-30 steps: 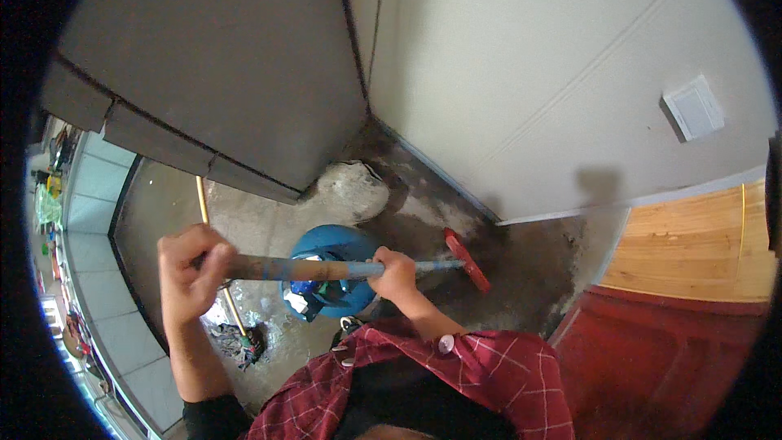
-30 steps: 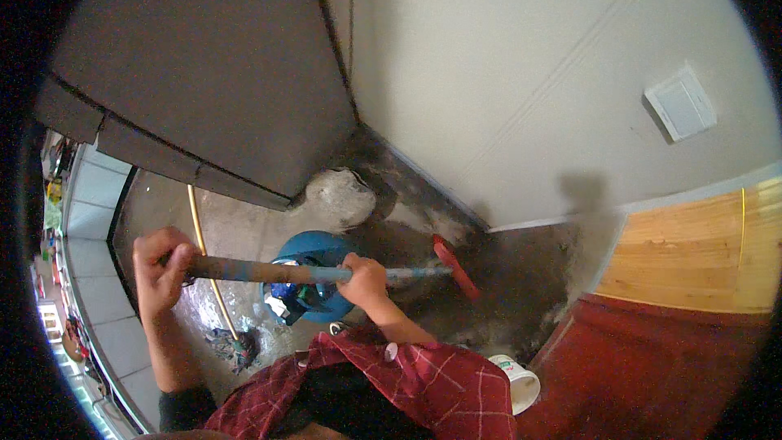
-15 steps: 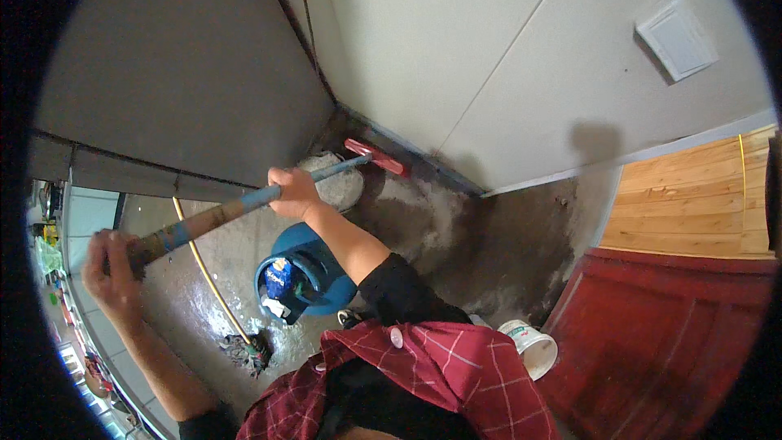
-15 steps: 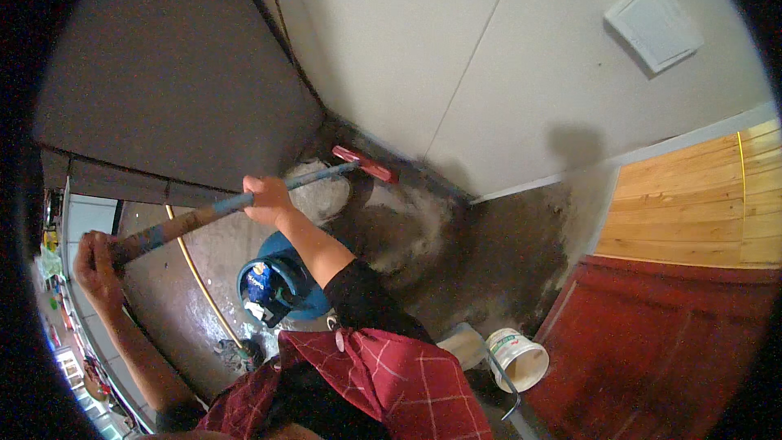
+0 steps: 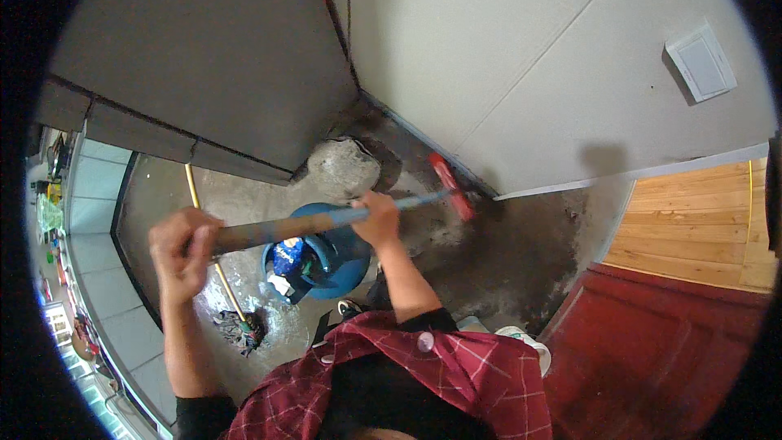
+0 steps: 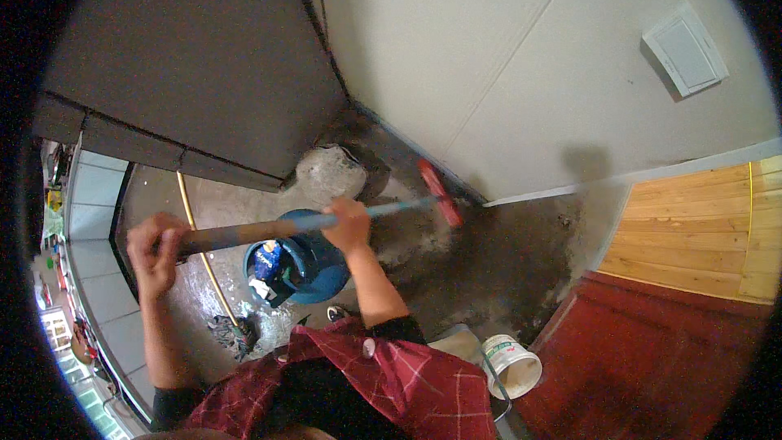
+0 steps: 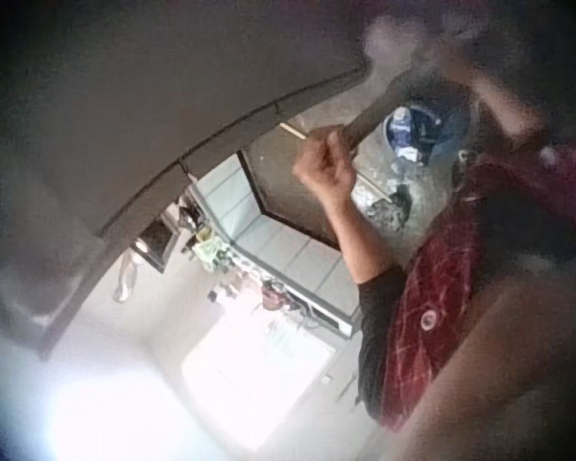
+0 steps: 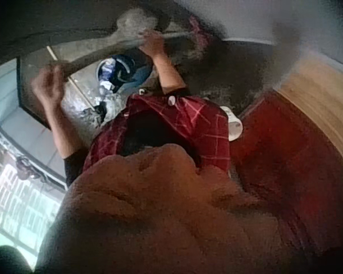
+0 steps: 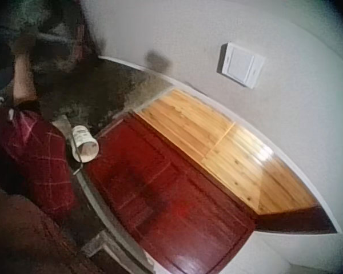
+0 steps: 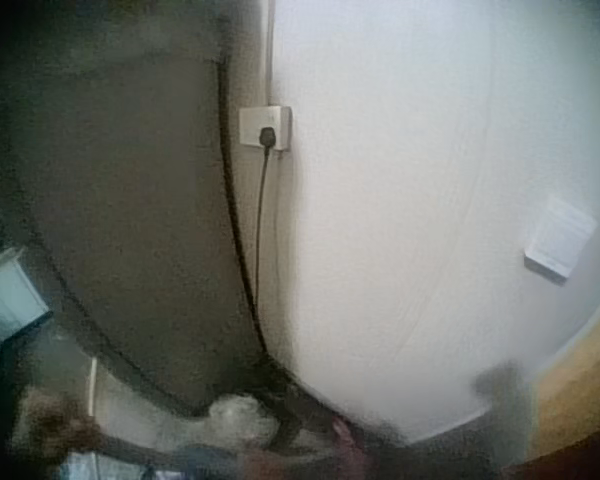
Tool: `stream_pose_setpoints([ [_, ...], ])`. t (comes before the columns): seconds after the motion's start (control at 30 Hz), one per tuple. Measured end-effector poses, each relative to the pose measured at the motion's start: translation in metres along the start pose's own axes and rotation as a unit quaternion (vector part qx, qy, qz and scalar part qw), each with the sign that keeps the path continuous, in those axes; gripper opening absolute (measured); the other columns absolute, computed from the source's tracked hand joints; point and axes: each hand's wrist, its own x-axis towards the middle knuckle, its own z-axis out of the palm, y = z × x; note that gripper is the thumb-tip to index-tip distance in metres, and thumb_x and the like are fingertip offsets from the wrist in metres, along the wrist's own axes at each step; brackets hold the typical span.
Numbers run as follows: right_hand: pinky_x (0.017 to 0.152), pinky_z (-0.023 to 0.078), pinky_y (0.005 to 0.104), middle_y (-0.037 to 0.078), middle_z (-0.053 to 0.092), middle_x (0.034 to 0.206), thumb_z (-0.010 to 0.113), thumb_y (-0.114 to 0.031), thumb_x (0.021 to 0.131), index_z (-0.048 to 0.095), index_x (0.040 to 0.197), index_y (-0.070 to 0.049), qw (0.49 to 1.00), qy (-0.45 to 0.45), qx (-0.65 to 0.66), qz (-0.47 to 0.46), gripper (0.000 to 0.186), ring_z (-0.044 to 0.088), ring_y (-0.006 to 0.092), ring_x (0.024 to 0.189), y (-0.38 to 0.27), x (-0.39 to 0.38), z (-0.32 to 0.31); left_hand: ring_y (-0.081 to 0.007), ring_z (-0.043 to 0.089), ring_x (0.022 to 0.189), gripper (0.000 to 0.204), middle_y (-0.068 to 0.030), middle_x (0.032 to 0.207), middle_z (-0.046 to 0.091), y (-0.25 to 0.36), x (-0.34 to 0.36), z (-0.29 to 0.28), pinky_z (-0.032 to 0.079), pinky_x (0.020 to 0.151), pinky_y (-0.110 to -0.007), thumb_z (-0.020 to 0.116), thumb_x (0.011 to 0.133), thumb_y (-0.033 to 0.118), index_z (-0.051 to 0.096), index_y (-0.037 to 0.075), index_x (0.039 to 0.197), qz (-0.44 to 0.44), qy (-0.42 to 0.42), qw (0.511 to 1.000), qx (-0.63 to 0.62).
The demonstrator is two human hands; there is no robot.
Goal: The person cleans a wet kitchen floor by sweeping water into a corner with a squeegee, then mops the floor. They rinse the mop head in the sink and wring it out before continuing to mop.
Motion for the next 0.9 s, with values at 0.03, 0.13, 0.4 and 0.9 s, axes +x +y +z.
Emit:
stream_pose_setpoints([
  [0.03,0.057,0.041,0.0473,0.014,0.053,0.064,0.069,-0.014,0.068,0.05,0.065,-0.009,1.0,-0.005,-0.008,0.016,0.02,0.054,0.0377,0.066,0.007,-0.015,-0.005,-0.0204,0.059,0.059,0.01,-0.0117,0.068,0.061,-0.012,-0.014,0.009,0.045,0.053,-0.029,0.056,0.08,0.004,0.061,-0.001,0.072,-0.015,-0.016,0.997,-0.069],
  [0.13,0.058,0.04,0.0471,0.013,0.053,0.063,0.07,-0.01,0.067,0.047,0.064,-0.009,0.991,-0.071,-0.098,0.053,0.023,0.053,0.0375,0.066,0.026,-0.059,-0.032,-0.0251,0.06,0.06,0.008,-0.0135,0.068,0.06,-0.02,-0.041,0.04,0.047,0.055,-0.031,0.057,0.079,0.004,0.06,-0.001,0.072,0.019,-0.054,0.991,-0.118],
  [0.4,0.058,0.041,0.046,0.013,0.054,0.064,0.072,-0.009,0.064,0.048,0.066,-0.007,0.974,-0.081,-0.185,0.105,0.024,0.053,0.0365,0.068,0.031,-0.154,-0.083,-0.0282,0.057,0.059,0.009,-0.0129,0.065,0.058,-0.026,-0.094,0.073,0.046,0.056,-0.035,0.06,0.081,0.006,0.06,0.001,0.073,-0.028,-0.097,0.978,-0.182],
  [0.9,0.061,0.042,0.0435,0.008,0.057,0.065,0.065,-0.01,0.057,0.051,0.068,-0.012,0.982,-0.127,0.139,-0.017,0.018,0.056,0.0323,0.07,-0.067,-0.055,0.049,-0.0175,0.053,0.061,0.022,-0.0092,0.073,0.06,0.015,-0.161,-0.075,0.04,0.058,-0.029,0.047,0.09,0.013,0.06,-0.002,0.082,-0.035,0.09,0.991,0.094],
])
